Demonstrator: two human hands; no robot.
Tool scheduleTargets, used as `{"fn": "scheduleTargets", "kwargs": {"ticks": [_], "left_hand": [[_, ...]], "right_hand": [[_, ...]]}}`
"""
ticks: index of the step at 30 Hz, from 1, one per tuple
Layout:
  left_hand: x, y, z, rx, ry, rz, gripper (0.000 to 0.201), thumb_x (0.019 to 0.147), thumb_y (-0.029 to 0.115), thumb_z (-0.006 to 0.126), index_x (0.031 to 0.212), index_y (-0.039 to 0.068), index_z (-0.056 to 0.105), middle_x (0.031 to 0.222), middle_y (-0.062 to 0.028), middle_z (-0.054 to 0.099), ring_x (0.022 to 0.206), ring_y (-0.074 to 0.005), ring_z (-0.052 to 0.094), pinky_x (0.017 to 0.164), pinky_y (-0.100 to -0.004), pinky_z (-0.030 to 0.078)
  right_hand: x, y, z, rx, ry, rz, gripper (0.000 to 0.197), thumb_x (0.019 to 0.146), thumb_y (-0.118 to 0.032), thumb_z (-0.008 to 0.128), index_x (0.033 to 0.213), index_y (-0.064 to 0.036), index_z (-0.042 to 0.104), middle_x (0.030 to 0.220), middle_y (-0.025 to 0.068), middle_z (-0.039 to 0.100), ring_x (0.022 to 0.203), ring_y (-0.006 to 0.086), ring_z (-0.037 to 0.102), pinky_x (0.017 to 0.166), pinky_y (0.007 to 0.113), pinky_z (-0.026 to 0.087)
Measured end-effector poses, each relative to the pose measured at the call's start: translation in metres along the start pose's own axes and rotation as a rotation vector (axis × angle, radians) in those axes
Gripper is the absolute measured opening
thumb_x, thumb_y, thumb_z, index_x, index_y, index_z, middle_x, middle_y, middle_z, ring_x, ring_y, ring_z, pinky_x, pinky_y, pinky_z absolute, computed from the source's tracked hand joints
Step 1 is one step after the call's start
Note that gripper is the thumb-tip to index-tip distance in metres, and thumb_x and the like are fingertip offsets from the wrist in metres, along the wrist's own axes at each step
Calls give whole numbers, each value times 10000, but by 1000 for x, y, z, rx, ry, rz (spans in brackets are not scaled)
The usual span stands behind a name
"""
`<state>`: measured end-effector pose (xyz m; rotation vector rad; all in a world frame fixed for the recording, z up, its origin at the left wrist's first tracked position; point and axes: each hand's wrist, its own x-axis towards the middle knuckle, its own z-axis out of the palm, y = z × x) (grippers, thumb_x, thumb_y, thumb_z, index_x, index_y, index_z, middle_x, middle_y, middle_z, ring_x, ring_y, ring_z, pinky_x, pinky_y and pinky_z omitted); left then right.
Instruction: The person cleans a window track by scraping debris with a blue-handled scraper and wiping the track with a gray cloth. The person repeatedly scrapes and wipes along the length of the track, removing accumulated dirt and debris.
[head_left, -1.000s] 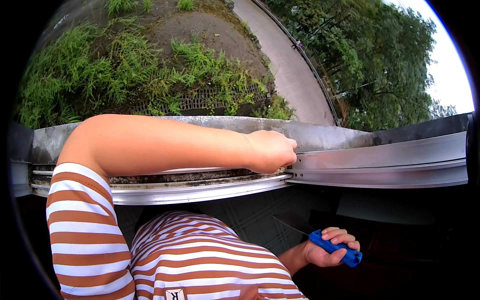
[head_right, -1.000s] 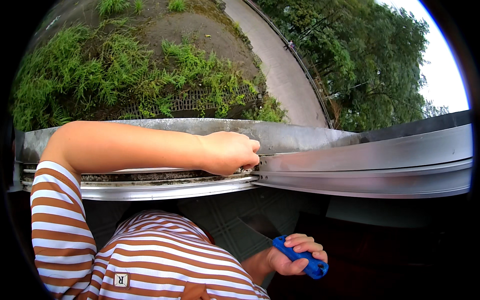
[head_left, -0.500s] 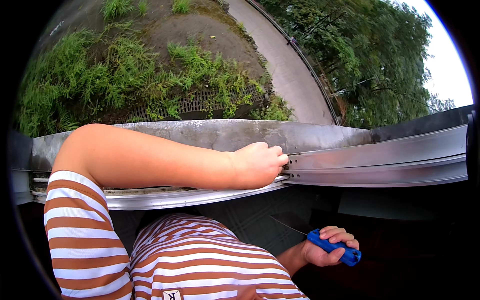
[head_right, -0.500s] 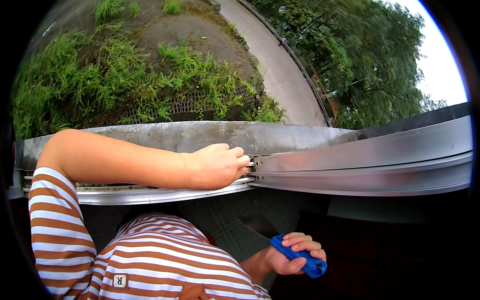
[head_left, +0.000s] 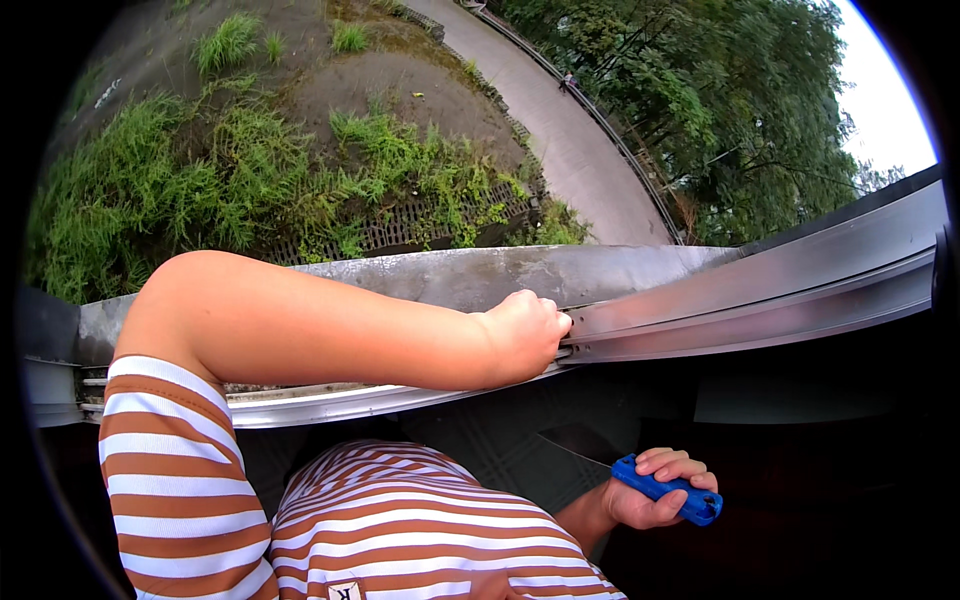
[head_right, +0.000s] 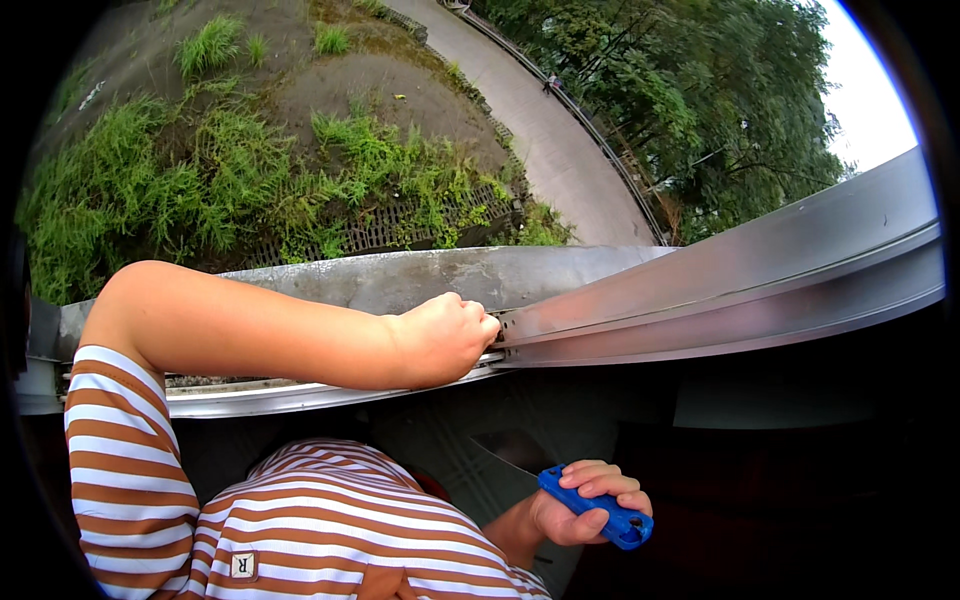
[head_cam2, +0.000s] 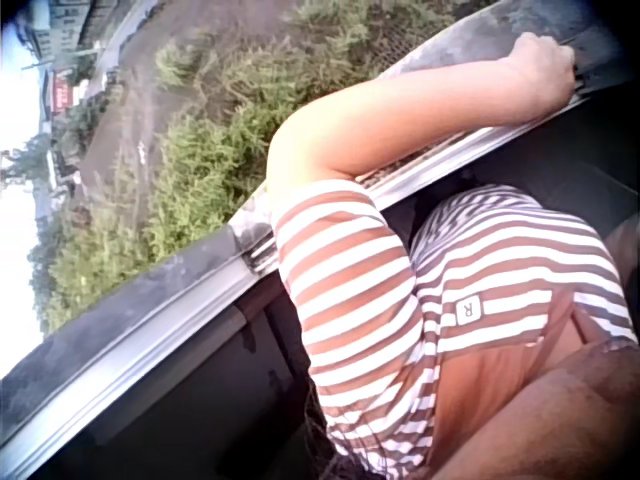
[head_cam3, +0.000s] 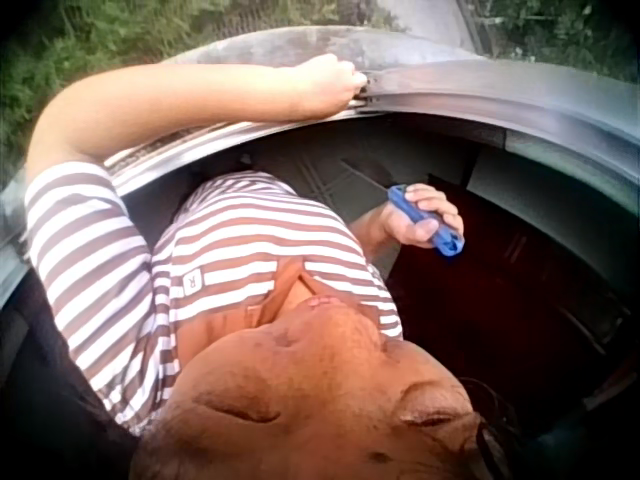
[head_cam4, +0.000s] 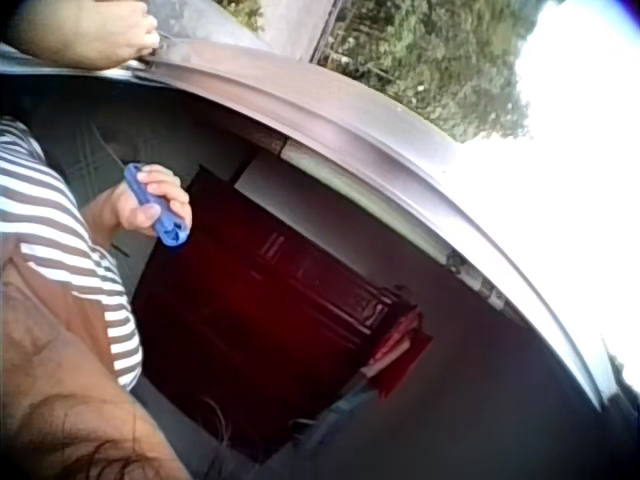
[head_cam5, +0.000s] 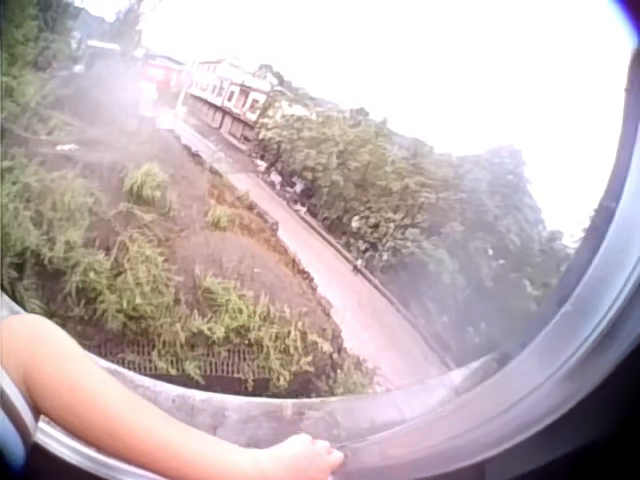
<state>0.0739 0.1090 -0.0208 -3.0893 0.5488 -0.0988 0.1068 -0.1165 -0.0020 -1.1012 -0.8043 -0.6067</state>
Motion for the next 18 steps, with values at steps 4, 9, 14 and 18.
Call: {"fn": "scheduleTargets", "kwargs": {"ticks": [4, 9, 14, 18], "left_hand": [[0, 4, -4, 22, -23, -30, 219, 756, 170, 570, 895, 27, 661, 919, -87, 561, 837, -232, 570, 657, -331, 488], [-3, 1, -5, -86, 17, -59, 230, 785, 164, 558, 929, 15, 655, 917, -105, 562, 837, -260, 569, 683, -360, 502], [-25, -6, -7, -262, 75, -79, 163, 790, 127, 539, 888, 33, 629, 933, -102, 551, 913, -268, 534, 742, -357, 490], [-53, -6, -13, -294, 177, -94, 131, 693, 82, 585, 816, 42, 606, 877, -92, 557, 878, -269, 532, 748, -361, 477]], "right_hand": [[0, -5, -1, -7, -3, -11, 314, 822, -261, 602, 967, -50, 421, 652, 39, 491, 455, 98, 495, 400, 186, 434], [4, -15, -1, 17, 21, -64, 333, 829, -294, 590, 979, -54, 414, 659, 37, 481, 450, 103, 482, 400, 197, 417], [10, -20, 6, 140, 65, -129, 354, 844, -340, 576, 971, -56, 408, 667, 35, 463, 452, 112, 477, 420, 223, 414], [12, -15, 15, 249, 79, -126, 388, 855, -388, 572, 960, -53, 406, 670, 30, 461, 453, 116, 482, 421, 231, 421]]}}
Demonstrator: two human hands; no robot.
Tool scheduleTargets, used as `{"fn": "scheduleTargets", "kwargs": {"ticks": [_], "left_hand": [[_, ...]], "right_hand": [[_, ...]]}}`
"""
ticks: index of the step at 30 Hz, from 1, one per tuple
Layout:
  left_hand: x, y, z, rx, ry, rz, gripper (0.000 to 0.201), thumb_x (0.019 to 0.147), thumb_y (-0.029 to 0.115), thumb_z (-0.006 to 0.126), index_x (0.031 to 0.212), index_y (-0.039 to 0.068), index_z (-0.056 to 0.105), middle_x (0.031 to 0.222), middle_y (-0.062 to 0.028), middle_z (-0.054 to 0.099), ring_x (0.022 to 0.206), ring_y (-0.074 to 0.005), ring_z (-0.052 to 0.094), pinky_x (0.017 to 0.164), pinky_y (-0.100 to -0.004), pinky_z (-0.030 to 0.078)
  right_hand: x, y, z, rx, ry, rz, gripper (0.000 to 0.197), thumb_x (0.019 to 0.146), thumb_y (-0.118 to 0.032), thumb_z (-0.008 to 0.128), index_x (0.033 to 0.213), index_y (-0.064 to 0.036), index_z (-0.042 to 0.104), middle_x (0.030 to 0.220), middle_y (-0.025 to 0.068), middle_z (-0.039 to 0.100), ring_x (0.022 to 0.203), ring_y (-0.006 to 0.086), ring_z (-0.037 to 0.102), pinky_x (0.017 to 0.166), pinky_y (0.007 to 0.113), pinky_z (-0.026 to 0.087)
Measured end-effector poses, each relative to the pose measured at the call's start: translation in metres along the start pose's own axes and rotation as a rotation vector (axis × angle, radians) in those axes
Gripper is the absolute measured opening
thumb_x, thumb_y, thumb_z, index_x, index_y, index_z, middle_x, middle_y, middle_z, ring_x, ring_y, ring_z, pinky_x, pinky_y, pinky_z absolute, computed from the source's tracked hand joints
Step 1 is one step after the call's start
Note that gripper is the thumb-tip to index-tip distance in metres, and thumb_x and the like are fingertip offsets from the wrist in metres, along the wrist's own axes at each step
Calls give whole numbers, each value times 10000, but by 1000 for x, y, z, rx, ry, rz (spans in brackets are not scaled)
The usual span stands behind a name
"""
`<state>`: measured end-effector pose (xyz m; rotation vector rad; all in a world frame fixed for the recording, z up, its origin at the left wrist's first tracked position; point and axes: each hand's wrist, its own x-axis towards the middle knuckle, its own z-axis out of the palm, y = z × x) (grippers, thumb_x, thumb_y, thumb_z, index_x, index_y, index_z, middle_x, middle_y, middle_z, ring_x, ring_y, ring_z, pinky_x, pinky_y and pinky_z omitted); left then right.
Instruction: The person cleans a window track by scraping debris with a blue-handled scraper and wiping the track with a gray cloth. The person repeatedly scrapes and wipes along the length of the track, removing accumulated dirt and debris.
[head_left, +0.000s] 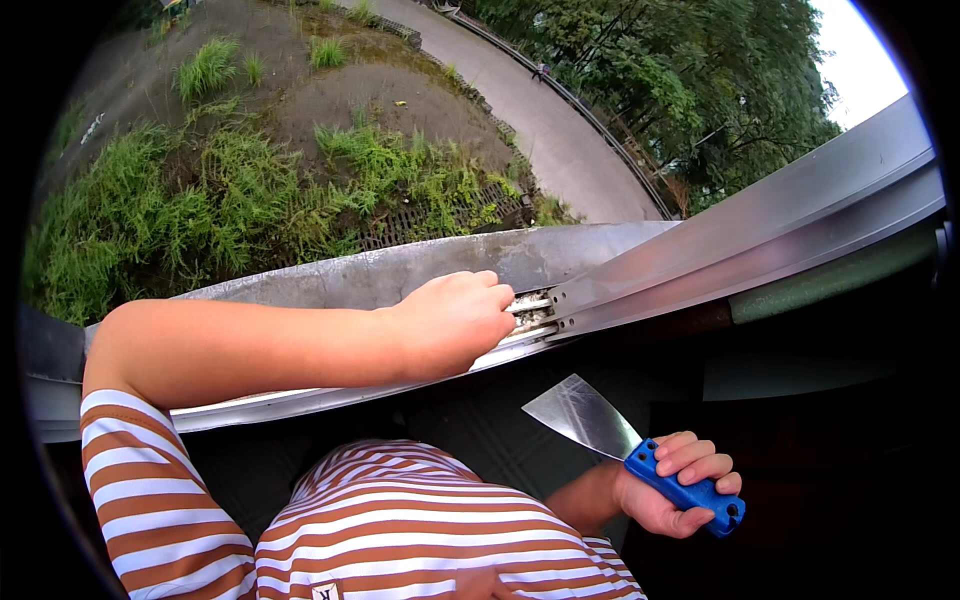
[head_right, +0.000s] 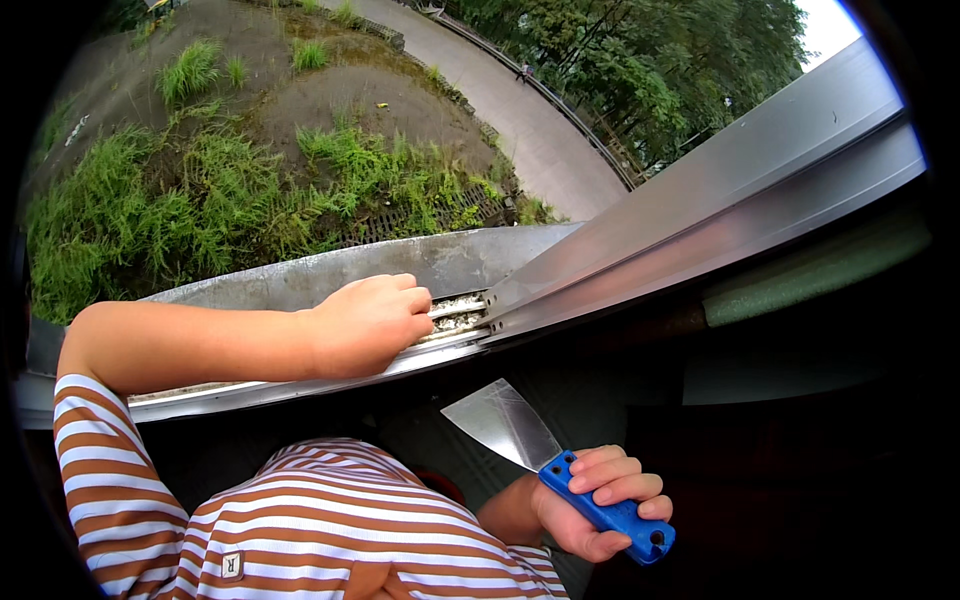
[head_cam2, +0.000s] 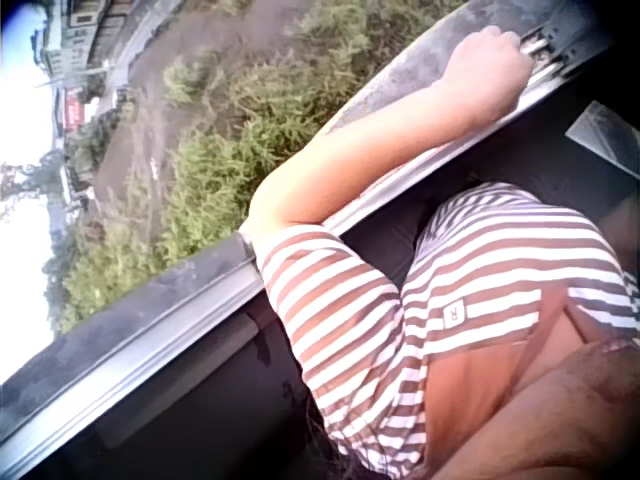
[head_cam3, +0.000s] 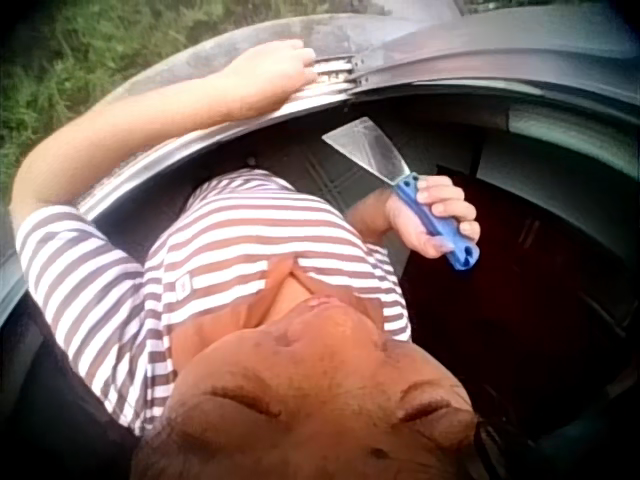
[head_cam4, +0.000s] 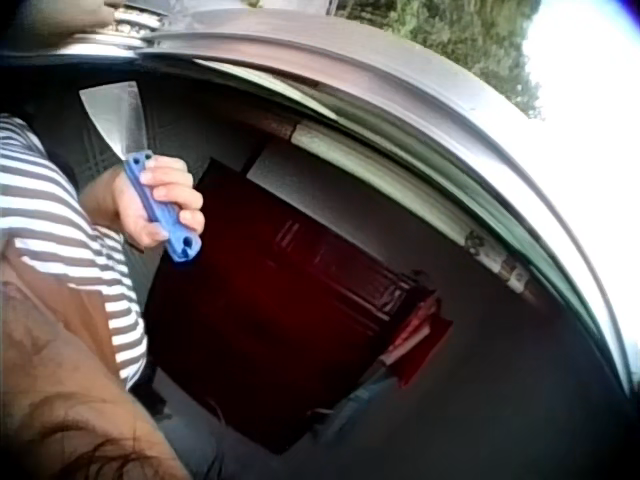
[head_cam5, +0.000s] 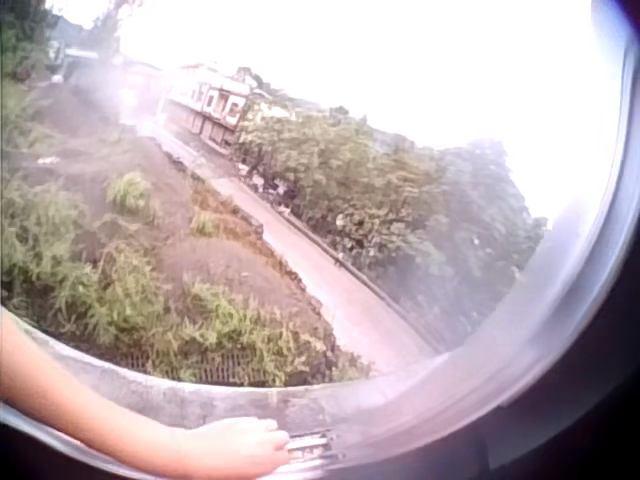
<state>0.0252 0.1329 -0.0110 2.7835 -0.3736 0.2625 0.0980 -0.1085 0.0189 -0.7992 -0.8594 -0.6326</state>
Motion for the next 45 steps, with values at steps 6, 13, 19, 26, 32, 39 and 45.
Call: {"fn": "scheduleTargets", "kwargs": {"ticks": [6, 13, 19, 26, 32, 39, 45], "left_hand": [[-32, 16, -6, -78, 102, -77, 90, 696, 84, 597, 776, 46, 576, 798, -98, 552, 814, -285, 541, 722, -378, 475], [-54, 25, -8, -137, 135, -149, 145, 734, 134, 648, 815, 58, 553, 814, -97, 534, 806, -287, 530, 710, -387, 456], [-61, 25, -5, -9, 148, -97, 214, 737, 167, 662, 893, 65, 556, 836, -76, 524, 810, -261, 524, 713, -358, 437], [-62, 26, 4, 99, 132, -76, 225, 746, 191, 652, 914, 75, 558, 829, -59, 526, 773, -221, 525, 687, -329, 427], [-63, 27, 7, 127, 140, -91, 209, 757, 199, 643, 905, 79, 557, 812, -51, 525, 758, -210, 524, 671, -318, 421], [-63, 29, 7, 142, 172, -89, 203, 761, 215, 640, 893, 85, 556, 772, -37, 513, 749, -202, 523, 664, -314, 419], [-65, 27, 8, 128, 185, -88, 199, 767, 231, 638, 873, 87, 551, 760, -32, 511, 740, -199, 523, 663, -318, 419]], "right_hand": [[-7, 19, 23, 80, -3, -49, 402, 870, -407, 552, 966, -47, 403, 689, 57, 477, 442, 131, 492, 407, 234, 429], [-23, 51, 36, 68, -15, -36, 414, 845, -391, 595, 993, -57, 399, 679, 72, 490, 429, 156, 499, 384, 253, 433], [-37, 71, 42, 50, -1, -49, 432, 834, -386, 616, 982, -58, 377, 686, 87, 493, 444, 171, 507, 394, 268, 462], [-42, 83, 46, 42, 3, -74, 433, 836, -367, 619, 975, -45, 365, 680, 95, 484, 442, 174, 499, 384, 275, 458], [-43, 83, 51, 57, 2, -72, 421, 834, -342, 628, 974, -47, 361, 678, 94, 474, 439, 169, 477, 390, 270, 441], [-38, 79, 59, -14, -29, 30, 368, 833, -280, 609, 969, -49, 357, 662, 102, 483, 442, 156, 458, 399, 253, 421], [-37, 77, 68, -94, -43, 55, 340, 830, -235, 595, 962, -38, 352, 657, 98, 477, 453, 152, 462, 399, 255, 413]]}}
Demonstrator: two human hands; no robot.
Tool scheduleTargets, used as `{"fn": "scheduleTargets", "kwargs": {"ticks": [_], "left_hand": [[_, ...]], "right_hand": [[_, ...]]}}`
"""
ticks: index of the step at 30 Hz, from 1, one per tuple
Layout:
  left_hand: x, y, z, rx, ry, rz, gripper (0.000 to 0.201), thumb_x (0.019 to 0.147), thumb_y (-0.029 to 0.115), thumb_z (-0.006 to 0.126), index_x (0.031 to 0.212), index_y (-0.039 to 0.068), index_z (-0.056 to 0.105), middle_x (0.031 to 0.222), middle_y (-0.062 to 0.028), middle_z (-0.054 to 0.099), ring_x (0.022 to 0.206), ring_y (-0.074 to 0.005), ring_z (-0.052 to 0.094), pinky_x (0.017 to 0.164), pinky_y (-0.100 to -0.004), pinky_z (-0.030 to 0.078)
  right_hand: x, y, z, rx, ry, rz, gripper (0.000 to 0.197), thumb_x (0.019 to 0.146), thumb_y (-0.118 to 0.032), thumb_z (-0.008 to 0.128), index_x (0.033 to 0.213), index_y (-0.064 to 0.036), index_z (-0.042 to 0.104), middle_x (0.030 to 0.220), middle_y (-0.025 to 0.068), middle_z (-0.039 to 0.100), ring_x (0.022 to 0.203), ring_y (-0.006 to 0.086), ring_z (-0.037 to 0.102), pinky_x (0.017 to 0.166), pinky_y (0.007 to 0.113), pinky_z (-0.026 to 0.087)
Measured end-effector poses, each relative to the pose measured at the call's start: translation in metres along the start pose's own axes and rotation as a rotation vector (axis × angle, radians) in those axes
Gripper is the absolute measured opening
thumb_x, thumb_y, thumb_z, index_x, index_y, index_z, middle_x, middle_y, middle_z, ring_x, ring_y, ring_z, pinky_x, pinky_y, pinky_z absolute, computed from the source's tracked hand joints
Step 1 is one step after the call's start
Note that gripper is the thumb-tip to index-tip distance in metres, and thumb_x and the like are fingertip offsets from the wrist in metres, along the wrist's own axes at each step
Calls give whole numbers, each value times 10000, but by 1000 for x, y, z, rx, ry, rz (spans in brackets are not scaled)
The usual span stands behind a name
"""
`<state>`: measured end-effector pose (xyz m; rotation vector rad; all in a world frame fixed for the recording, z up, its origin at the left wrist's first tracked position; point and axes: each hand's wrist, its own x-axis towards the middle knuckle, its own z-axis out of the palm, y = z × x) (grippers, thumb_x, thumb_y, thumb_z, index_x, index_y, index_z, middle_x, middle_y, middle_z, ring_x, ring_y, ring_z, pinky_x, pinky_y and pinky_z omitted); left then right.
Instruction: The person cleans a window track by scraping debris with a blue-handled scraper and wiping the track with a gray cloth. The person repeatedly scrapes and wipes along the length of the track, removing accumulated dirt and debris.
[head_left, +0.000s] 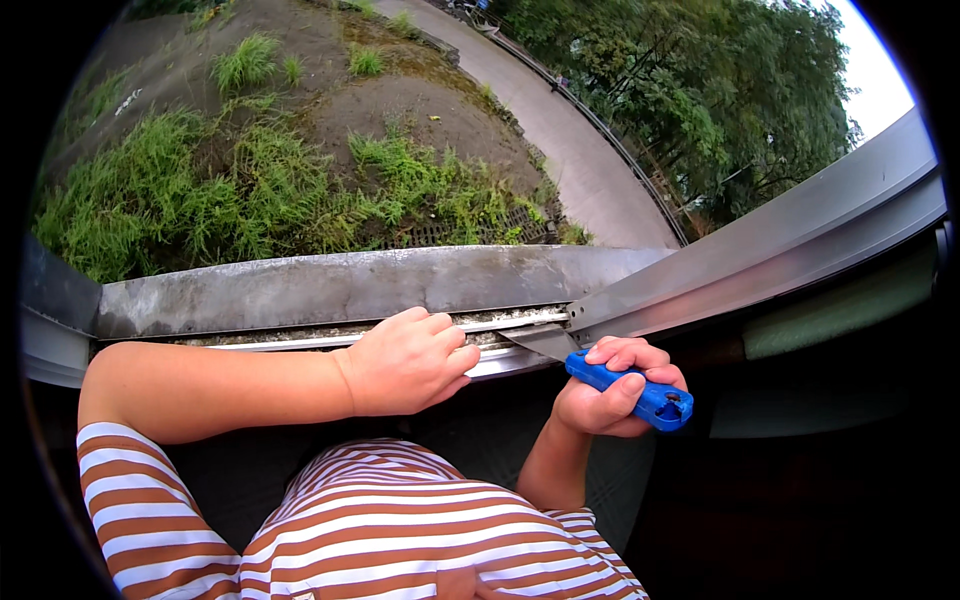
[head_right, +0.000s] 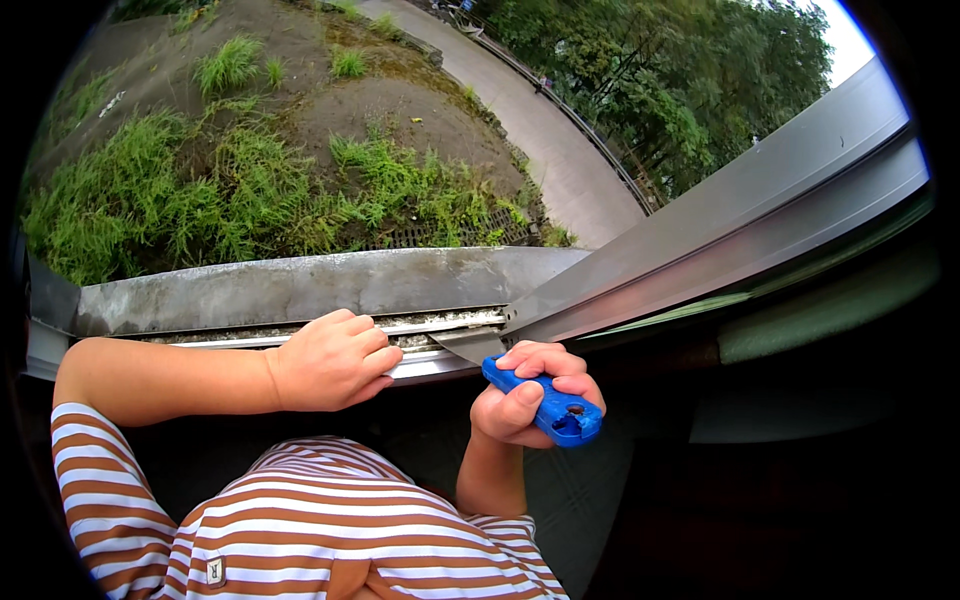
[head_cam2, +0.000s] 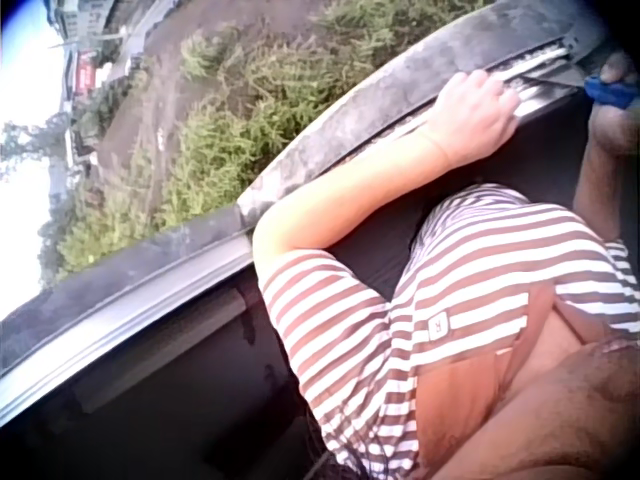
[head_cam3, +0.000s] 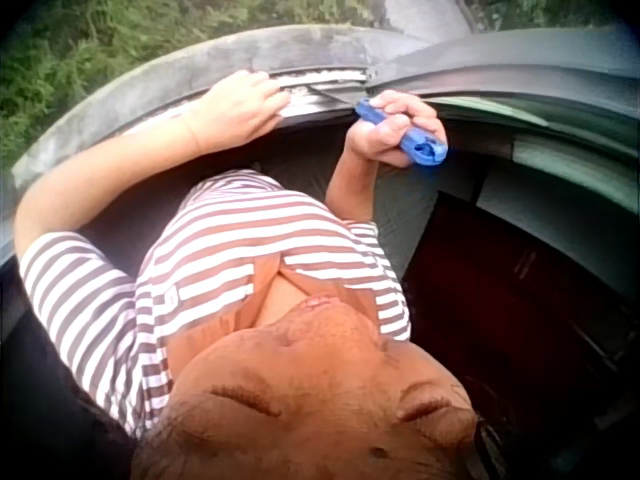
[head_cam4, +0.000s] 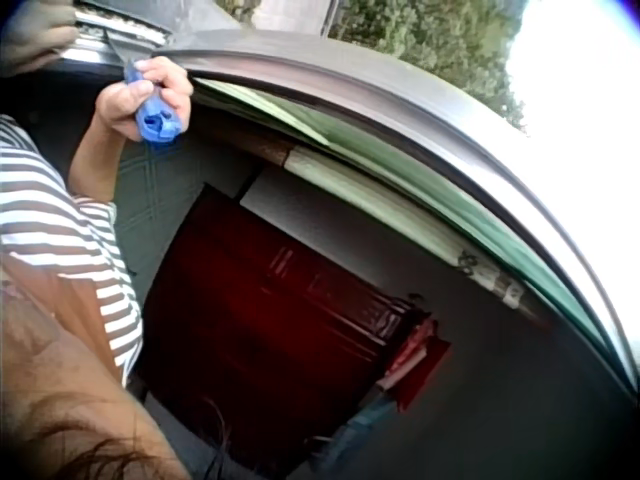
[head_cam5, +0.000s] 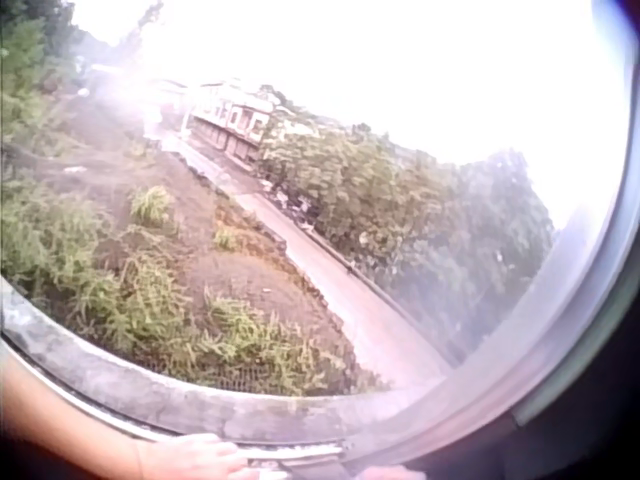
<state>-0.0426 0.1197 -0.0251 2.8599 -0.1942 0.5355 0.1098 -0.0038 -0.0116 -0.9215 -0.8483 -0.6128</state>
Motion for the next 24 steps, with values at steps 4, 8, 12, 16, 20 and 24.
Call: {"fn": "scheduleTargets", "kwargs": {"ticks": [4, 8, 12, 16, 20, 24], "left_hand": [[-2, -1, 0, -10, 12, 6, 198, 779, 245, 631, 859, 86, 546, 748, -34, 506, 732, -197, 518, 650, -319, 409], [-4, -3, 1, -15, 28, 11, 201, 785, 257, 631, 842, 87, 539, 738, -35, 499, 726, -194, 515, 641, -318, 401], [-4, -4, 4, -41, 53, 15, 207, 781, 265, 634, 827, 92, 531, 731, -35, 494, 723, -192, 513, 635, -317, 397], [-4, -4, 4, -47, 80, 16, 208, 778, 270, 636, 814, 96, 528, 725, -32, 492, 722, -189, 514, 630, -314, 393], [-5, -5, 5, -52, 87, 5, 207, 774, 272, 636, 802, 97, 529, 718, -28, 491, 715, -186, 514, 627, -311, 391], [-5, -6, 6, -49, 78, 6, 203, 773, 270, 635, 796, 98, 530, 712, -25, 492, 707, -185, 514, 624, -311, 391]], "right_hand": [[-4, -3, 6, -14, -24, -19, 334, 830, -231, 593, 959, -39, 352, 645, 94, 476, 448, 148, 457, 407, 254, 419], [-2, -4, 7, -24, -30, -3, 333, 824, -242, 584, 952, -42, 350, 639, 88, 473, 446, 144, 445, 401, 253, 405], [-6, -5, 4, -17, -31, -17, 333, 824, -249, 580, 967, -51, 353, 666, 84, 463, 455, 148, 439, 391, 254, 386], [-9, -8, 2, -48, -29, -69, 337, 837, -264, 578, 981, -57, 355, 682, 82, 457, 457, 154, 440, 385, 256, 382], [-2, -26, 3, -51, -34, -137, 341, 854, -291, 571, 986, -56, 362, 671, 75, 455, 443, 141, 441, 366, 234, 366], [-2, -18, -3, -71, -57, -106, 341, 854, -293, 568, 992, -58, 364, 670, 73, 463, 443, 142, 447, 370, 235, 364]]}}
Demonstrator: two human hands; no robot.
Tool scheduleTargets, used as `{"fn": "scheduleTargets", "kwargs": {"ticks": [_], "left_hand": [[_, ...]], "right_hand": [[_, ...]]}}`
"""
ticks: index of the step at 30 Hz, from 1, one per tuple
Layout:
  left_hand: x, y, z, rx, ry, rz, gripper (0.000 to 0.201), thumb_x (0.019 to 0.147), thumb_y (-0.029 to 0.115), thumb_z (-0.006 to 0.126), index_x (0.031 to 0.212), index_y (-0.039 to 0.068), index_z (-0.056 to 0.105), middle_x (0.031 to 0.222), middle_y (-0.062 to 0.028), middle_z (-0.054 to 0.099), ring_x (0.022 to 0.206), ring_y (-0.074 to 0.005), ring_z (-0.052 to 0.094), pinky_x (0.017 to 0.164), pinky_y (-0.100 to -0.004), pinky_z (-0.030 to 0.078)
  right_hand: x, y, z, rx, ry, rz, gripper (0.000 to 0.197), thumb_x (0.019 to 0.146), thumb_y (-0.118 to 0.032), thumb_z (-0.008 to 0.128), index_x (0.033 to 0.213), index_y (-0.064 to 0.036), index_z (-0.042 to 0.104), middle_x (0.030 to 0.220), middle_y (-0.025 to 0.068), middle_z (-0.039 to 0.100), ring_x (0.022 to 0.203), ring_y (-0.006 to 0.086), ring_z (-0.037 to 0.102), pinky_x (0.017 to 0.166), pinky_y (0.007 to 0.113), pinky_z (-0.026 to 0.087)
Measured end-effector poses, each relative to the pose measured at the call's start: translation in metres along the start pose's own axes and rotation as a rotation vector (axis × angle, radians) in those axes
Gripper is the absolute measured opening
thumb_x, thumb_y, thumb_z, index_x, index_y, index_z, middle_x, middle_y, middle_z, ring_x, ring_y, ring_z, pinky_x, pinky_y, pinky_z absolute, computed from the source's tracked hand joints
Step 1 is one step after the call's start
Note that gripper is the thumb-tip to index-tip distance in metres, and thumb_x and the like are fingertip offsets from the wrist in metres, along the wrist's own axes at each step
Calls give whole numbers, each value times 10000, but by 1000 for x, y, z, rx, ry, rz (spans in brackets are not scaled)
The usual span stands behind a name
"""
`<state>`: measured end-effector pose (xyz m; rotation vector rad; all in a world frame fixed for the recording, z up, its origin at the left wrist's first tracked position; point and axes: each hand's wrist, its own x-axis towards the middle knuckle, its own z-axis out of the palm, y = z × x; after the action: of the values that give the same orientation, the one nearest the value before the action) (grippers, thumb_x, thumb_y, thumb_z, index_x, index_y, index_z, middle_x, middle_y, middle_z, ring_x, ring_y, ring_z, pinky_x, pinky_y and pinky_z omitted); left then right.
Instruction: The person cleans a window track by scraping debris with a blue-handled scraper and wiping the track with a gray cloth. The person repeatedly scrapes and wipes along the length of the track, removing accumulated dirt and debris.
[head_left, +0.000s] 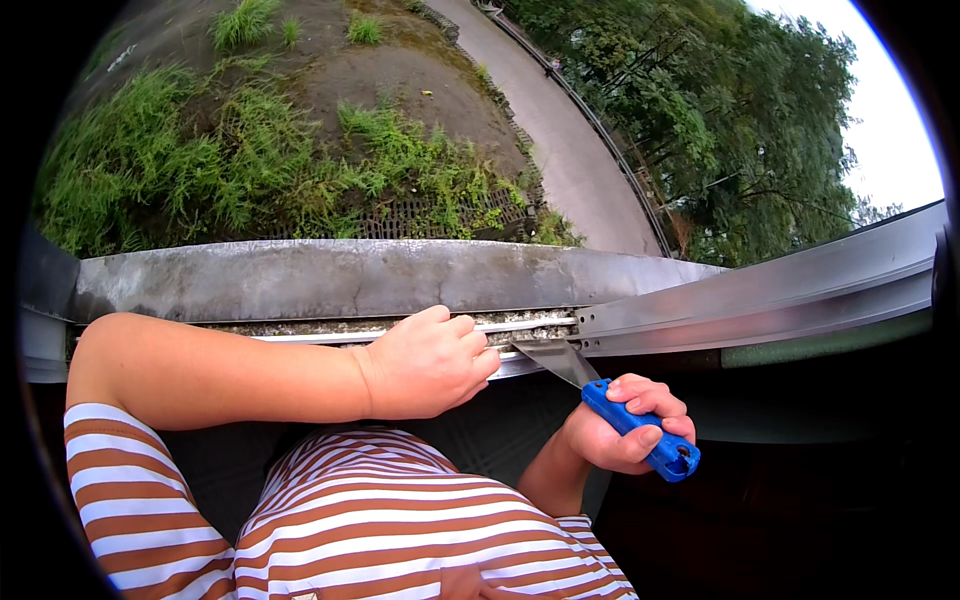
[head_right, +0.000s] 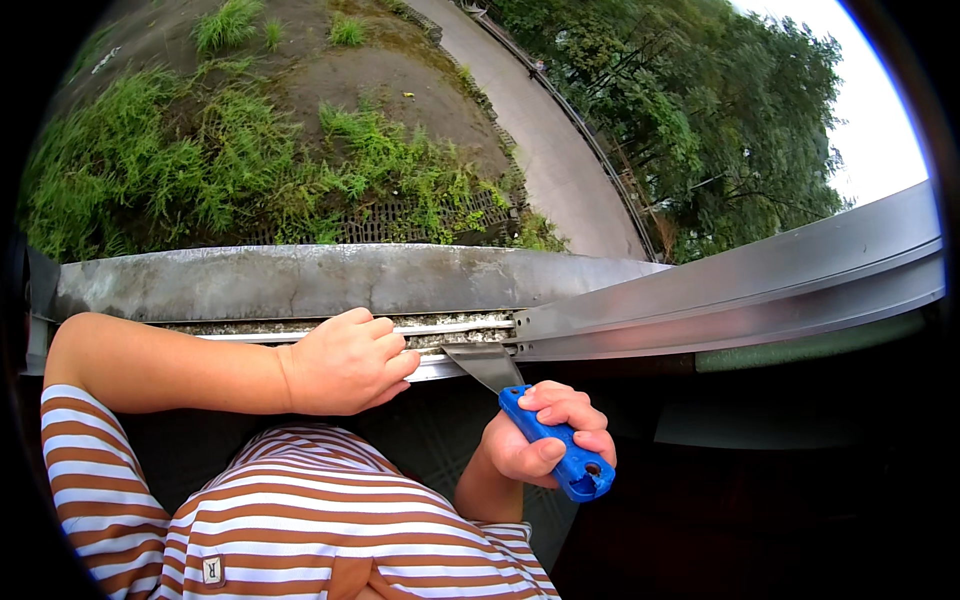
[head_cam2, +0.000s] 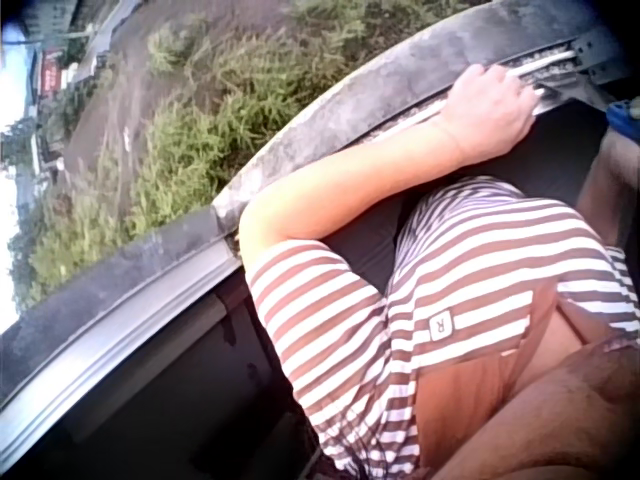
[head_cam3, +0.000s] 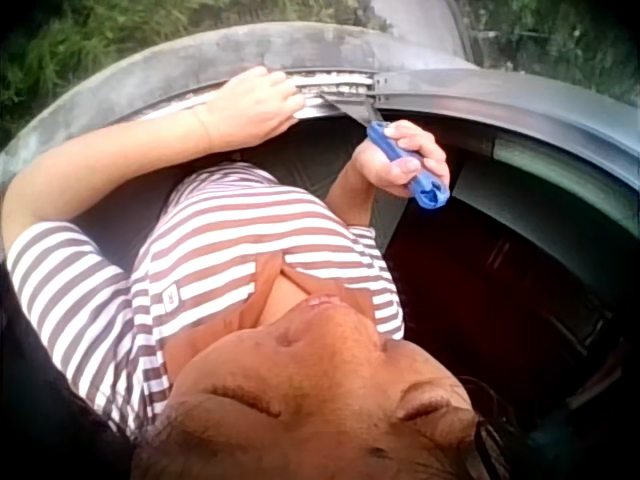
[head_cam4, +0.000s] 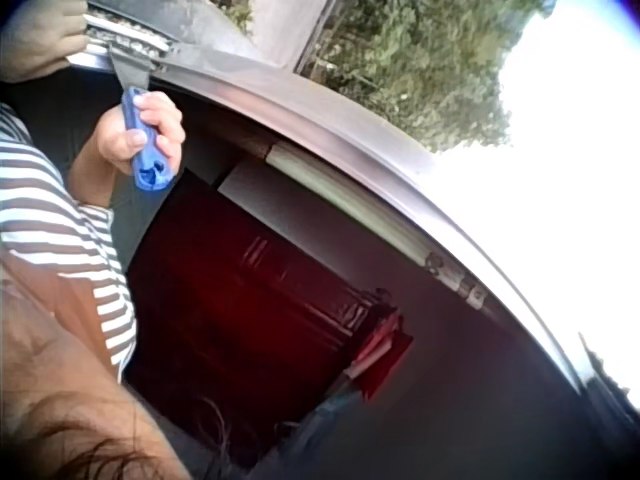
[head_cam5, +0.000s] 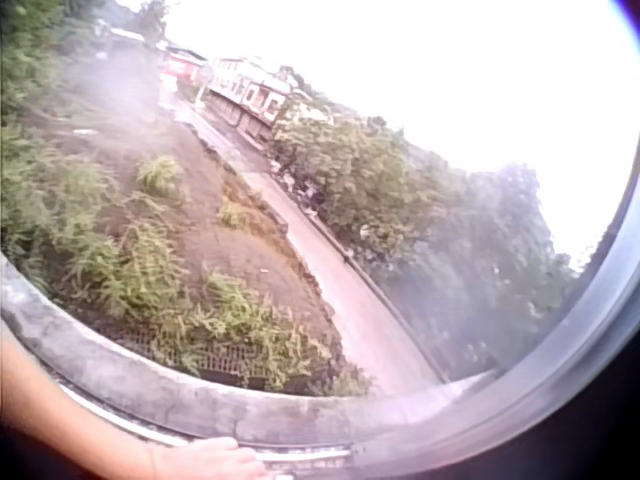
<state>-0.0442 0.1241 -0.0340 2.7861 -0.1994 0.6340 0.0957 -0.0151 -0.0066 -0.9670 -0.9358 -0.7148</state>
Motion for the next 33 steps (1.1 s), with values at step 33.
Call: {"fn": "scheduleTargets", "kwargs": {"ticks": [33], "left_hand": [[-1, 5, -11, 63, -37, 103, 170, 781, 218, 618, 846, 75, 554, 781, -39, 512, 779, -197, 523, 660, -318, 417]], "right_hand": [[0, 6, 16, 34, -3, 88, 294, 802, -163, 581, 950, -42, 358, 639, 94, 478, 459, 154, 455, 432, 258, 425]]}}
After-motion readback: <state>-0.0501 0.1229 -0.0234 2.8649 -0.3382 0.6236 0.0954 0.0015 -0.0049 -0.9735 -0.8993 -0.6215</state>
